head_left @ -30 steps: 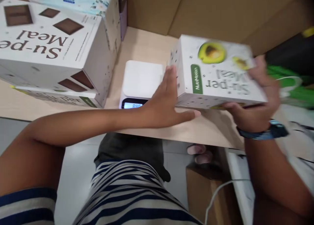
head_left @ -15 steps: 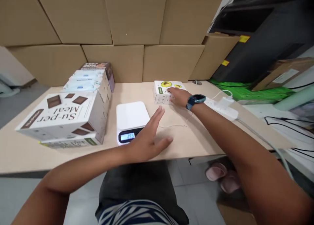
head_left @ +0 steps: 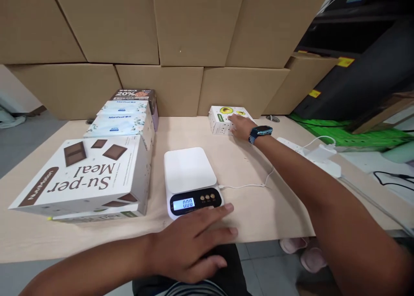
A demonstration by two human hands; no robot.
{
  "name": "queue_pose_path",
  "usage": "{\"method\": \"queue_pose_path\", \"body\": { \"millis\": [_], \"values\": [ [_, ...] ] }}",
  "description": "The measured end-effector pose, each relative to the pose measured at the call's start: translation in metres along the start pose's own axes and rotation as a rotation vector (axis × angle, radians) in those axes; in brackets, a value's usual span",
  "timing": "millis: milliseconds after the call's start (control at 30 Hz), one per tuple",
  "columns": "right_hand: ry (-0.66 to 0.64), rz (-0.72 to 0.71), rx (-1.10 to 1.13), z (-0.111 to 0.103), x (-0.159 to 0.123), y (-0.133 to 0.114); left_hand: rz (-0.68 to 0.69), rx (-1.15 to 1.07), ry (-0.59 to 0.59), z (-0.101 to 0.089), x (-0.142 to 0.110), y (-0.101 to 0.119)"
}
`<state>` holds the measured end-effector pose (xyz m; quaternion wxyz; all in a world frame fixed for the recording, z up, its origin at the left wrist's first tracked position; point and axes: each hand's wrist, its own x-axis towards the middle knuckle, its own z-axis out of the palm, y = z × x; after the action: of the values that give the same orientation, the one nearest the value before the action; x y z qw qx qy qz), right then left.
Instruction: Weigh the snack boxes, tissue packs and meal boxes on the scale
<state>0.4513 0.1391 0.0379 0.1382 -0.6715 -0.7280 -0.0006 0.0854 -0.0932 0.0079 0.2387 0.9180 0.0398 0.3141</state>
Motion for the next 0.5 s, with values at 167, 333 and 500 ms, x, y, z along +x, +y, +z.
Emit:
{"method": "queue_pose_path", "body": {
  "millis": [167,333,500],
  "values": [
    [0.17,-0.074,0.158,0.018,-0.055,-0.058,-0.011,0.064,0.412,-0.014,-0.026,0.037],
    [0.067,-0.262,0.921,0.029,-0.152,-0.177,-0.396,0.366,1.52,-0.067,-0.095,0.062],
    [-0.331,-0.418,1.279,0.012,-0.195,-0.292,-0.798,-0.006,1.329,-0.126,-0.13,0.045]
  ]
}}
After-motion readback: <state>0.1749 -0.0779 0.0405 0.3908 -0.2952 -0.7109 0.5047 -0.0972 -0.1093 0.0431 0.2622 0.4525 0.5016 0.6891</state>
